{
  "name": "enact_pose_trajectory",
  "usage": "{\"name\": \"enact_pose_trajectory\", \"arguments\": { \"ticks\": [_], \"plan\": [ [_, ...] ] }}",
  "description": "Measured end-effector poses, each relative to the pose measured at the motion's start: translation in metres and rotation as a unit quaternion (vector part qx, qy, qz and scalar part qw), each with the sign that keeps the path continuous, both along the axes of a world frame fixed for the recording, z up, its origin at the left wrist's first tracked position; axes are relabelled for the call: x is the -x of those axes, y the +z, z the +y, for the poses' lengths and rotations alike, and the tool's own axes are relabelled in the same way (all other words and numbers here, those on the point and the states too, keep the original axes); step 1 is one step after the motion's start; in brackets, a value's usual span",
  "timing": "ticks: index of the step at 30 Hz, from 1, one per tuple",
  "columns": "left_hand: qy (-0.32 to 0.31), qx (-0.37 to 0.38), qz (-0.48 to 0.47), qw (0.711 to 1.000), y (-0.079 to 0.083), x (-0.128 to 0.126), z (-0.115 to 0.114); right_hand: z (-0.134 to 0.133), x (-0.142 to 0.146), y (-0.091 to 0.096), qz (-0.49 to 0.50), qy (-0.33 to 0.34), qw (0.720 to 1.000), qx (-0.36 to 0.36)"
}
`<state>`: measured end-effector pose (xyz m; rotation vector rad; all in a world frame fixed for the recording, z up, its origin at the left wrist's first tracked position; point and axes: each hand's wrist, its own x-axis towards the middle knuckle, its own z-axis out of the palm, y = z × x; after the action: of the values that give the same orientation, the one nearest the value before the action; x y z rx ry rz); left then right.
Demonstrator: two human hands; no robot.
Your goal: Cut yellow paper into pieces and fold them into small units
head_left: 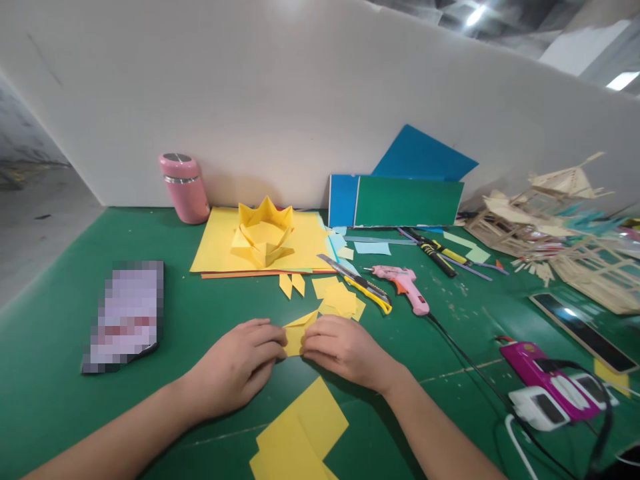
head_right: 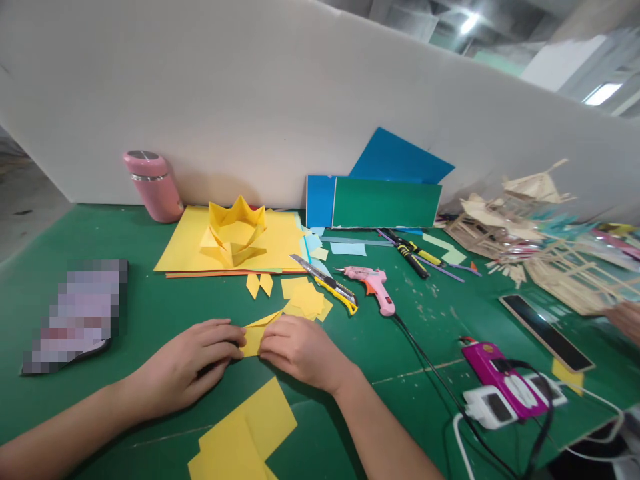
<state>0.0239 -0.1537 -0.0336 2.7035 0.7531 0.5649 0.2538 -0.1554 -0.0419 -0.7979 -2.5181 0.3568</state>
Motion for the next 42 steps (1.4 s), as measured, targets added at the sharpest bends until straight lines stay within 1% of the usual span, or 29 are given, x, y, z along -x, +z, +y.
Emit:
{"name": "enact_pose_trajectory", "arguments": {
  "ticks": [3, 7, 14, 17, 19, 22, 24, 27, 30, 32, 36, 39, 42],
  "plan": [
    [0.032, -0.001, -0.008, 0.999, -0.004, -0.005, -0.003, -0.002, 0.005, 0.001, 0.002, 0.004, 1.0, 0.011],
    [0.058, -0.013, 0.003, 0.998, -0.009, -0.01, -0.004, -0.005, 0.008, -0.001, 0.021, 0.002, 1.0, 0.021],
    [0.058, -0.029, -0.006, 0.998, -0.008, -0.011, -0.006, -0.002, 0.004, -0.005, 0.076, -0.001, 0.995, 0.063],
    [0.063, -0.026, -0.036, 0.997, -0.008, -0.012, -0.006, -0.002, 0.006, -0.005, 0.09, -0.027, 0.992, 0.079],
    [0.064, -0.02, -0.057, 0.996, -0.008, -0.012, -0.006, -0.002, 0.009, -0.005, 0.095, -0.052, 0.989, 0.104],
    [0.074, 0.006, -0.074, 0.995, -0.007, -0.013, -0.004, -0.004, 0.012, -0.003, 0.098, -0.089, 0.981, 0.144],
    [0.083, 0.025, -0.082, 0.993, -0.007, -0.014, -0.004, -0.005, 0.014, -0.003, 0.105, -0.109, 0.976, 0.156],
    [0.095, 0.037, -0.095, 0.99, -0.007, -0.014, -0.004, -0.006, 0.015, -0.004, 0.11, -0.127, 0.973, 0.159],
    [0.107, 0.026, -0.104, 0.988, -0.008, -0.014, -0.005, -0.006, 0.017, -0.006, 0.121, -0.148, 0.967, 0.17],
    [0.114, 0.02, -0.102, 0.988, -0.009, -0.013, -0.005, -0.006, 0.018, -0.007, 0.136, -0.162, 0.96, 0.183],
    [0.122, 0.031, -0.085, 0.988, -0.009, -0.013, -0.004, -0.006, 0.018, -0.009, 0.159, -0.176, 0.952, 0.191],
    [0.124, 0.035, -0.079, 0.989, -0.008, -0.014, -0.004, -0.006, 0.018, -0.01, 0.162, -0.184, 0.951, 0.188],
    [0.124, 0.037, -0.073, 0.989, -0.007, -0.015, -0.004, -0.006, 0.017, -0.009, 0.15, -0.18, 0.956, 0.177]
  ]
}}
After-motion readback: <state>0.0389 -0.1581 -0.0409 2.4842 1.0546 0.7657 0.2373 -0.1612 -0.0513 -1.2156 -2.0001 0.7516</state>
